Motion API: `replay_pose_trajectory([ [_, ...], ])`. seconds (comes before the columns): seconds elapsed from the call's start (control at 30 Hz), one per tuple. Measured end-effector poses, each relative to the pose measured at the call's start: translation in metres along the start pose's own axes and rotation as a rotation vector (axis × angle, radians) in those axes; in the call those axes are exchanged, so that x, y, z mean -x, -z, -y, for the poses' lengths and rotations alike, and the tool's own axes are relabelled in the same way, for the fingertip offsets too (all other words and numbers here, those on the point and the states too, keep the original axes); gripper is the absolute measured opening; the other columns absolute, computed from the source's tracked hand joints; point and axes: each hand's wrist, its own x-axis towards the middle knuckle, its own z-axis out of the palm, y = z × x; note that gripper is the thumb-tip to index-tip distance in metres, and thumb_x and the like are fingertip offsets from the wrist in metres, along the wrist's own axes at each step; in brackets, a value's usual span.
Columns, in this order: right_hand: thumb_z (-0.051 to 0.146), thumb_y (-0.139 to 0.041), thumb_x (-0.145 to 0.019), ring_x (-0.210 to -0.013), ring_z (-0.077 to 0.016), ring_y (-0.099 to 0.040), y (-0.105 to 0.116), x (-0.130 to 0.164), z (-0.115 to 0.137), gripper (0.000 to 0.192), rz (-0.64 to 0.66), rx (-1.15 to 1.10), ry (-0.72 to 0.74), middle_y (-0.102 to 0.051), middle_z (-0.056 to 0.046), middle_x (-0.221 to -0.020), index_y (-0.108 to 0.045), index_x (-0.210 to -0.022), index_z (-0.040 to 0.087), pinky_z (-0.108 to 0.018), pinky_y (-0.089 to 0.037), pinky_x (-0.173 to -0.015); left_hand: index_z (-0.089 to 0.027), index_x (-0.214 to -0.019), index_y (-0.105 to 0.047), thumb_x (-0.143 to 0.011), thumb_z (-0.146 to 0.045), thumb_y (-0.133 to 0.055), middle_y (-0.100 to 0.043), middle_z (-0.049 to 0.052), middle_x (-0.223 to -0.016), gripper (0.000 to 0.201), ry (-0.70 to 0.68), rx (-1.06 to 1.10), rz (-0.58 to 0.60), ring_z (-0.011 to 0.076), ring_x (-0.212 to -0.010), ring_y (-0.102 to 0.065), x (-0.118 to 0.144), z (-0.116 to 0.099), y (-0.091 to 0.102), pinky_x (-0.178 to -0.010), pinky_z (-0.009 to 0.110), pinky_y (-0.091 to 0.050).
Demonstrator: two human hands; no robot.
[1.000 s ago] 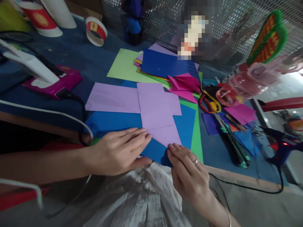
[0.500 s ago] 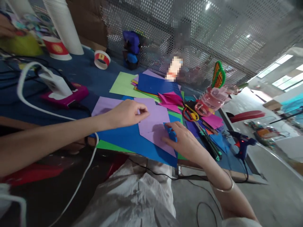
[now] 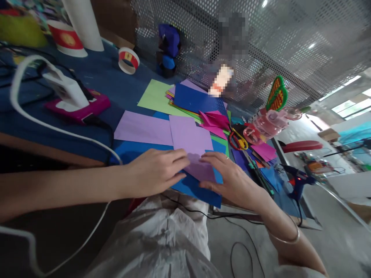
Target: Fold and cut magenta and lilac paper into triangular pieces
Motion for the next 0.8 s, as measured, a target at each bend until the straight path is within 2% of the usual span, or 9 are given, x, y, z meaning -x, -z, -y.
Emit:
replay_pose_trajectory([
  [0.07,0.036,-0.071,-0.098,-0.137,-0.0287,-0.063,-0.004,0.009,0.004,0.052,0.026,0.031,0.060,-0.064,-0.017,-0.147,-0.054,-0.144,0.016,-0.047,-0.058,-0.111,-0.015,-0.114,-0.070,-0.101,-0.021,-0.062,-0.075,0.010,-0.117,0.017,-0.058,-0.064,-0.005,0.0217,-0.095,-0.074,0.007,-0.008,-0.004,-0.066,0.030,-0.054],
  [0.2,0.016,-0.054,-0.100,-0.138,-0.0290,-0.063,-0.019,0.015,0.007,0.043,-0.021,0.161,0.083,-0.066,-0.021,-0.144,-0.057,-0.142,0.008,-0.045,-0.058,-0.114,-0.015,-0.107,-0.072,-0.103,-0.021,-0.061,-0.076,0.009,-0.108,0.013,-0.109,-0.107,0.015,0.0232,-0.099,-0.073,0.008,-0.008,-0.013,-0.083,0.035,-0.058],
  [0.27,0.008,-0.050,-0.097,-0.135,-0.0303,-0.065,-0.026,0.014,0.007,0.044,-0.040,0.246,0.093,-0.068,-0.024,-0.140,-0.060,-0.139,0.003,-0.045,-0.059,-0.112,-0.015,-0.102,-0.072,-0.104,-0.021,-0.059,-0.076,0.009,-0.102,0.014,-0.133,-0.131,0.010,0.0234,-0.095,-0.072,0.007,-0.007,-0.017,-0.082,0.037,-0.058],
  [0.37,0.001,-0.046,-0.093,-0.126,-0.0293,-0.071,-0.028,0.011,0.007,0.048,-0.043,0.331,0.101,-0.072,-0.023,-0.136,-0.063,-0.137,0.005,-0.044,-0.062,-0.106,-0.014,-0.101,-0.072,-0.105,-0.023,-0.059,-0.075,0.008,-0.096,0.017,-0.124,-0.173,-0.031,0.0232,-0.087,-0.071,0.005,-0.010,-0.020,-0.075,0.036,-0.056],
  [0.43,0.000,-0.045,-0.092,-0.123,-0.0266,-0.072,-0.024,0.011,0.008,0.050,-0.038,0.321,0.103,-0.073,-0.019,-0.135,-0.064,-0.137,0.009,-0.042,-0.063,-0.104,-0.014,-0.098,-0.072,-0.105,-0.023,-0.058,-0.074,0.008,-0.092,0.018,-0.104,-0.189,-0.073,0.0225,-0.082,-0.069,0.004,-0.013,-0.021,-0.071,0.036,-0.053],
  [0.53,0.001,-0.047,-0.093,-0.125,-0.0231,-0.072,-0.009,0.013,0.008,0.052,0.012,0.241,0.111,-0.073,-0.014,-0.137,-0.063,-0.141,0.014,-0.038,-0.062,-0.106,-0.014,-0.093,-0.072,-0.099,-0.008,-0.056,-0.072,0.007,-0.087,0.018,-0.096,-0.200,-0.112,0.0220,-0.078,-0.066,0.004,-0.016,-0.022,-0.068,0.035,-0.050],
  [0.67,-0.001,-0.045,-0.088,-0.134,-0.0209,-0.067,0.016,0.013,-0.003,0.066,0.149,0.044,0.090,-0.070,-0.010,-0.144,-0.057,-0.150,0.019,-0.043,-0.058,-0.113,-0.016,-0.092,-0.072,-0.091,0.002,-0.053,-0.072,0.008,-0.091,0.026,-0.060,-0.221,-0.124,0.0227,-0.081,-0.066,0.005,-0.016,-0.023,-0.068,0.035,-0.051],
  [0.8,0.011,-0.053,-0.099,-0.142,-0.0201,-0.060,0.030,0.008,-0.024,0.057,0.265,-0.175,0.115,-0.066,-0.006,-0.151,-0.054,-0.153,0.026,-0.043,-0.054,-0.117,-0.018,-0.091,-0.072,-0.093,-0.002,-0.055,-0.072,0.008,-0.094,0.024,0.018,-0.215,-0.111,0.0245,-0.088,-0.066,0.005,-0.015,-0.023,-0.069,0.036,-0.054],
])
